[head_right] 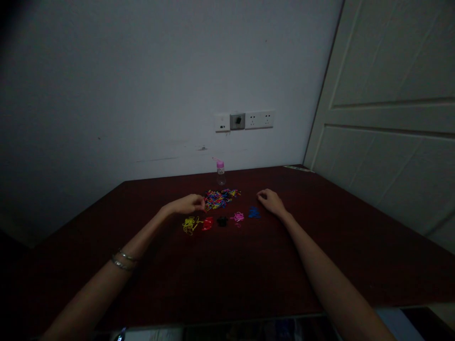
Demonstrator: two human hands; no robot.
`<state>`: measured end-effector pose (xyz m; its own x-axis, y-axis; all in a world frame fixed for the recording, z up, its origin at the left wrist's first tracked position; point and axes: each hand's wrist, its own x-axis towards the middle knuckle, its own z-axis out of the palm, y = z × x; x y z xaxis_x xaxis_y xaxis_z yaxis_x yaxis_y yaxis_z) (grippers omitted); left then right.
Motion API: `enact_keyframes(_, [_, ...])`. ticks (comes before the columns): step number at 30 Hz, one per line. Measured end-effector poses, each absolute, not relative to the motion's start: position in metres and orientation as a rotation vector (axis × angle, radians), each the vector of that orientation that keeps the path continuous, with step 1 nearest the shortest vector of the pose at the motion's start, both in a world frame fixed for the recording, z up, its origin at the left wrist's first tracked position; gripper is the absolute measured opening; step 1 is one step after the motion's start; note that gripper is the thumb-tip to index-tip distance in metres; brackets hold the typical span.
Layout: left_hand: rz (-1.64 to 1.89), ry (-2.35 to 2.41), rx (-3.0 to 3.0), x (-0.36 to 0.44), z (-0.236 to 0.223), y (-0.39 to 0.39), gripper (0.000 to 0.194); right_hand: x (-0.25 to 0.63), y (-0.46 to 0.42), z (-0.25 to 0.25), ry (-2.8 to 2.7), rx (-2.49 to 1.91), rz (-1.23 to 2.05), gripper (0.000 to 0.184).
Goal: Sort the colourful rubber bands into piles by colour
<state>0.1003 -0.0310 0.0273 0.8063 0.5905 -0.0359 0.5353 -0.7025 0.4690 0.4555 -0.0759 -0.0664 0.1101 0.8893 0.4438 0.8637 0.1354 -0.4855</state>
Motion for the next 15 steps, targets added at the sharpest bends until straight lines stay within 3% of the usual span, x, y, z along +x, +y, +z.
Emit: enact_keyframes(15, [0.283,0.847,2.509,0.099,-0.008,-0.047,0.014,0.455,-0.079,-0.065,-1.737,-1.701,0.041,0.021])
